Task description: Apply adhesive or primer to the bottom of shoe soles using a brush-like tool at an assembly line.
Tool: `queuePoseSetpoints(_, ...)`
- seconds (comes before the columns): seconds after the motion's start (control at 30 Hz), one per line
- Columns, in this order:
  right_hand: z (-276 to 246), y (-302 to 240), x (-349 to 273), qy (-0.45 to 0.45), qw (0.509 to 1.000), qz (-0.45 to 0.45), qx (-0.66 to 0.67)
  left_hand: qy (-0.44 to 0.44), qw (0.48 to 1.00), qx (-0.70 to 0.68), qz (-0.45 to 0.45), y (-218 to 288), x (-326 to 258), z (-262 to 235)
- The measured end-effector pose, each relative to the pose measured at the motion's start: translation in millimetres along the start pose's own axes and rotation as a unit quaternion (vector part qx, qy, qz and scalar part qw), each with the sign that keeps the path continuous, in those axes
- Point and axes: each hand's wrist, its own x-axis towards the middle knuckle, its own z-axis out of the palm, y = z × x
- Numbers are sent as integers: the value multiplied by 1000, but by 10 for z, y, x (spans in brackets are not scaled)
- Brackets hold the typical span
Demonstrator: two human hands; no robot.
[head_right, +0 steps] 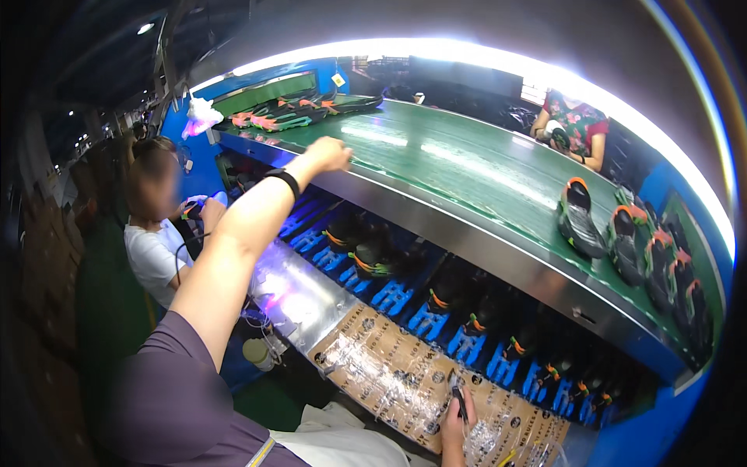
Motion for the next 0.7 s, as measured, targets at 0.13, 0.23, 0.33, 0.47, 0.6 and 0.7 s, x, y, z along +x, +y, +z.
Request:
queuePoseSetpoints(0.13, -5, -75, 38, -22, 996, 70, 58, -25, 989, 141, -45, -945, 316, -59)
queuePoseSetpoints(0.23, -28, -122, 74, -31, 997, 69, -21, -12, 956, 291, 21, -1503, 571, 5)
queuePoseSetpoints(0.33, -8, -182, 95, -22, 998, 37, -54, 105, 924, 366, -18, -2078, 929, 195)
queuePoseSetpoints(0.47, -22, -234, 180, -40, 996, 15, -79, 153, 916, 356, -103, -2755, 1522, 365)
queuePoseSetpoints(0.6, -36, -318, 259, -59, 992, 38, -106, 82, 907, 383, -153, -3165, 1896, 444)
queuePoseSetpoints(0.7, -29, -361, 322, -75, 992, 27, -103, 26, 908, 398, -124, -3228, 1999, 385)
